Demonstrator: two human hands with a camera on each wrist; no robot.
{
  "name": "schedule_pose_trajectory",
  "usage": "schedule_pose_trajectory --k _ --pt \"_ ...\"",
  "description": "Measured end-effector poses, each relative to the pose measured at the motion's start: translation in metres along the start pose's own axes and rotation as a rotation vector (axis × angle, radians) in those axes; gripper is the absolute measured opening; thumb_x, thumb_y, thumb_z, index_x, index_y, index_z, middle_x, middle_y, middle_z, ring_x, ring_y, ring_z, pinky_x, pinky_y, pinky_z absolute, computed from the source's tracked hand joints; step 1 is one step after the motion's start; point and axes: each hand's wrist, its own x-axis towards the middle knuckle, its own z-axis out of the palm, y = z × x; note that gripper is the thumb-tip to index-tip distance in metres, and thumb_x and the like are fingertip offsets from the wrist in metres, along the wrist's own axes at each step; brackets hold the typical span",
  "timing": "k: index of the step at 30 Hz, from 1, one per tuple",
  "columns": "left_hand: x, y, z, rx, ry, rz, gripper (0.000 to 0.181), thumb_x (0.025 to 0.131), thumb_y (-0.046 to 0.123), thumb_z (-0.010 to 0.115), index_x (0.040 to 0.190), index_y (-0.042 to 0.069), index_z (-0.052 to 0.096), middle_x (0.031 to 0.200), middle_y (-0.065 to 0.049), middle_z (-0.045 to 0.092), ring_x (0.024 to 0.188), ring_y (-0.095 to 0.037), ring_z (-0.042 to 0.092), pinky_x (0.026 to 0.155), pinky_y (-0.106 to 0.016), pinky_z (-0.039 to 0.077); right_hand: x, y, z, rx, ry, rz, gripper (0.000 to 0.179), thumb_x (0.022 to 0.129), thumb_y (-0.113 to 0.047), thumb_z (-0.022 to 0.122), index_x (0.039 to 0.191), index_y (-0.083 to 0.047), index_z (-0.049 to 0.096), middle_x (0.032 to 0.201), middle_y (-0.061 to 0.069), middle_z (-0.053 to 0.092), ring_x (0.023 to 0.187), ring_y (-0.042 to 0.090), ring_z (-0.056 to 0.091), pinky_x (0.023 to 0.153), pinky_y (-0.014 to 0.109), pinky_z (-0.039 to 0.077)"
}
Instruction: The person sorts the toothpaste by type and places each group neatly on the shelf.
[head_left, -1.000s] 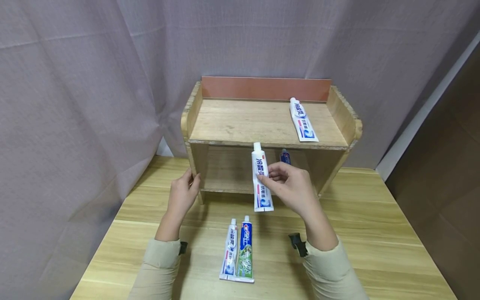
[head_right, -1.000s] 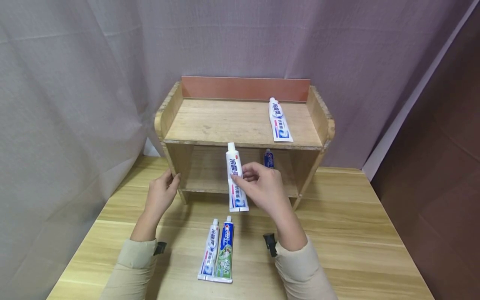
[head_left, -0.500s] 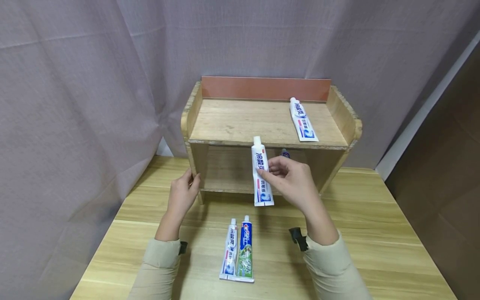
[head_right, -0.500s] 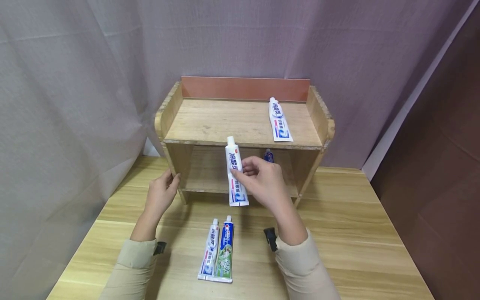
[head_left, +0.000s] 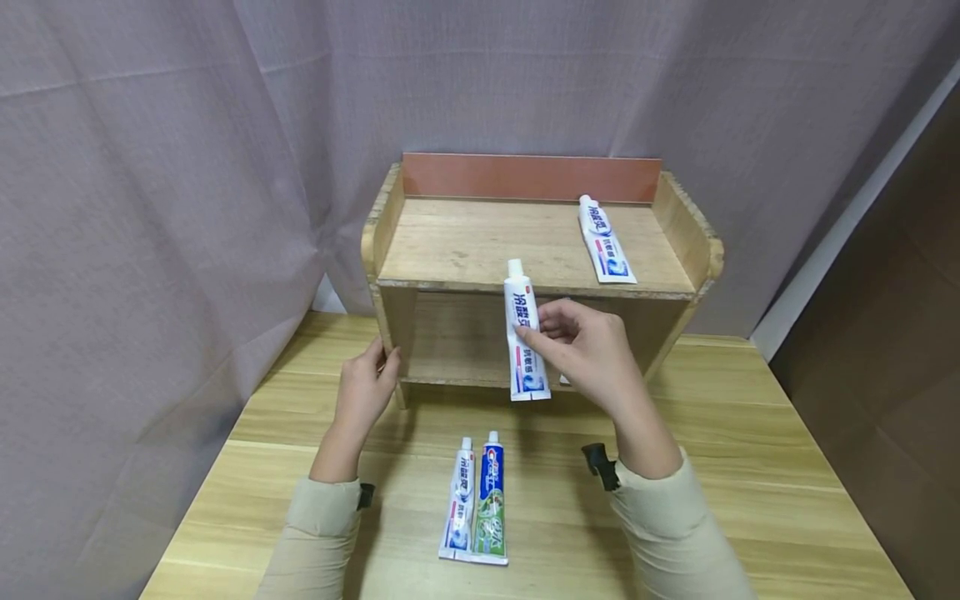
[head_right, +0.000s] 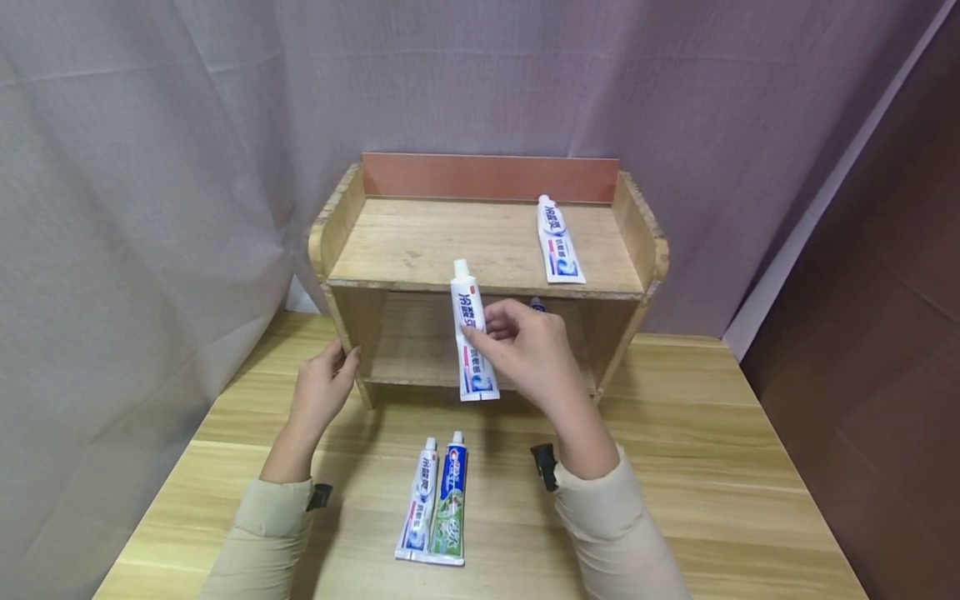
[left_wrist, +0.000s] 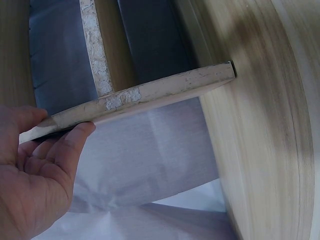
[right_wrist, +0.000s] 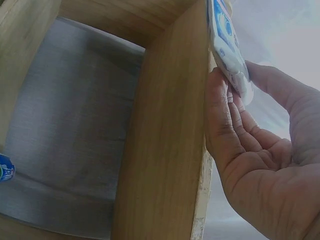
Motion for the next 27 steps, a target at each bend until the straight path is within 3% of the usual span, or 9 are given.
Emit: schedule_pose_trajectory --k 27 --pt "0.0 0.0 0.001 -0.004 0.011 0.008 0.028 0.1 0.015 0.061 0.123 0.001 0.067 0.114 -0.025 0.069 0.104 -0.036 0.07 0.081 -0.038 0.063 0.017 -0.008 -0.008 -0.054 0.052 -0.068 0.023 0.087 -0.024 0.081 0.099 -0.006 0.074 0.087 0.003 0.074 0.072 0.014 0.068 0.063 0.022 0.06"
